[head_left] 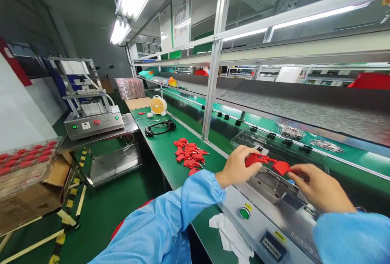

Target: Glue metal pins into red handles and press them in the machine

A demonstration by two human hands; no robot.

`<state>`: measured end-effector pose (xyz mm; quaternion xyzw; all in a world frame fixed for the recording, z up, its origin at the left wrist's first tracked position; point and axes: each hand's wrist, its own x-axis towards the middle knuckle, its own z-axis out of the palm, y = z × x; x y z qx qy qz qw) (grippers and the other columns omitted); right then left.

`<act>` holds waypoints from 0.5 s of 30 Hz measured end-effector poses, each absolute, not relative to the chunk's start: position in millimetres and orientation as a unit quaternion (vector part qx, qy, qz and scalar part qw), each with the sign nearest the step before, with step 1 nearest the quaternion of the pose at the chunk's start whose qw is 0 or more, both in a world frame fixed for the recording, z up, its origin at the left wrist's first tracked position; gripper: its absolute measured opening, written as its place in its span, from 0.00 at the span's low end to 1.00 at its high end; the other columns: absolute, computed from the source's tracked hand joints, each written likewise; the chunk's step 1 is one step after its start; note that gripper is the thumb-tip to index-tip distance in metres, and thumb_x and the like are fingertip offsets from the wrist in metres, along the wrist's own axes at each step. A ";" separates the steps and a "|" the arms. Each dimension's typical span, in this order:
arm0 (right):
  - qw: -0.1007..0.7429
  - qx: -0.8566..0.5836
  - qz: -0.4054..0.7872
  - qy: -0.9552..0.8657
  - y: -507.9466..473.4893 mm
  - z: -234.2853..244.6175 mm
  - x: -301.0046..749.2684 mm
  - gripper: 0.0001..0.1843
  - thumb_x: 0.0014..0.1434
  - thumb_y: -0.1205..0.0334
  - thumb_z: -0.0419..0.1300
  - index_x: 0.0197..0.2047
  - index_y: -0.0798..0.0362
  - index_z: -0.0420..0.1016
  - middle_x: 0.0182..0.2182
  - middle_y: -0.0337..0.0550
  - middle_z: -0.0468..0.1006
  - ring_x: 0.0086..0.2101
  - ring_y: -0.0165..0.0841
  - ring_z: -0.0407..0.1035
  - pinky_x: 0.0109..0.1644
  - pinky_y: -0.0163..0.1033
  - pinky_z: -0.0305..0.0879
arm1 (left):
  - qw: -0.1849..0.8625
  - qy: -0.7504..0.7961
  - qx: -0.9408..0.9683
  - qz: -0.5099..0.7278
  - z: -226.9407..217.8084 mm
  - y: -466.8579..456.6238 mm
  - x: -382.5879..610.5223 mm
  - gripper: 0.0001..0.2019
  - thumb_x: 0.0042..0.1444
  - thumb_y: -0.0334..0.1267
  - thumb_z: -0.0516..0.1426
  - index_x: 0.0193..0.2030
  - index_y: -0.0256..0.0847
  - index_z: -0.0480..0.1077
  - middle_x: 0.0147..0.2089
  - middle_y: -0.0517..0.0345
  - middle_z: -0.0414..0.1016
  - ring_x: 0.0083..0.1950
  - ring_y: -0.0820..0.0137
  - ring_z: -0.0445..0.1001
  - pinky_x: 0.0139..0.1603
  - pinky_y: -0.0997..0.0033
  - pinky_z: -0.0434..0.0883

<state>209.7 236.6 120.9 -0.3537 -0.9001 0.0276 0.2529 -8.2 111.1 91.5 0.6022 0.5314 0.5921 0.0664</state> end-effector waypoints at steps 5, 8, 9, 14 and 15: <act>0.087 -0.394 0.052 -0.914 172.6 117.4 246.1 0.07 0.61 0.58 0.59 0.34 0.45 0.79 0.40 0.48 0.82 0.38 0.43 0.79 0.40 0.46 0.73 | 0.025 0.569 0.656 0.495 83.1 107.1 -8.1 0.14 0.60 0.33 0.61 0.53 0.40 0.73 0.53 0.49 0.76 0.55 0.61 0.75 0.60 0.61 0.74; -0.003 -0.456 0.018 -0.890 136.2 108.5 253.1 0.06 0.62 0.65 0.60 0.39 0.49 0.80 0.43 0.47 0.82 0.43 0.42 0.79 0.41 0.40 0.70 | -0.008 0.607 0.697 0.381 76.1 106.1 -1.0 0.11 0.63 0.32 0.59 0.52 0.41 0.72 0.53 0.50 0.75 0.55 0.62 0.74 0.59 0.62 0.73; -0.020 -0.464 0.014 -0.886 129.1 105.7 254.4 0.07 0.62 0.66 0.61 0.42 0.49 0.80 0.44 0.47 0.82 0.45 0.41 0.78 0.42 0.39 0.69 | -0.003 0.607 0.706 0.365 72.8 108.5 1.8 0.10 0.63 0.32 0.58 0.51 0.41 0.71 0.52 0.50 0.75 0.53 0.62 0.74 0.58 0.62 0.73; -0.016 -0.463 -0.003 -0.886 110.5 95.3 273.2 0.12 0.68 0.61 0.58 0.50 0.52 0.79 0.49 0.50 0.81 0.49 0.41 0.77 0.46 0.39 0.70 | 0.003 0.607 0.735 0.302 57.5 130.6 19.3 0.06 0.61 0.28 0.57 0.44 0.39 0.70 0.45 0.47 0.73 0.50 0.59 0.70 0.51 0.62 0.72; -0.004 -0.461 -0.002 -0.888 106.7 94.0 279.1 0.12 0.69 0.60 0.56 0.50 0.52 0.79 0.49 0.50 0.81 0.49 0.41 0.76 0.47 0.40 0.71 | -0.001 0.609 0.738 0.291 55.9 134.8 22.9 0.06 0.61 0.27 0.57 0.43 0.39 0.70 0.45 0.46 0.73 0.50 0.58 0.70 0.50 0.63 0.72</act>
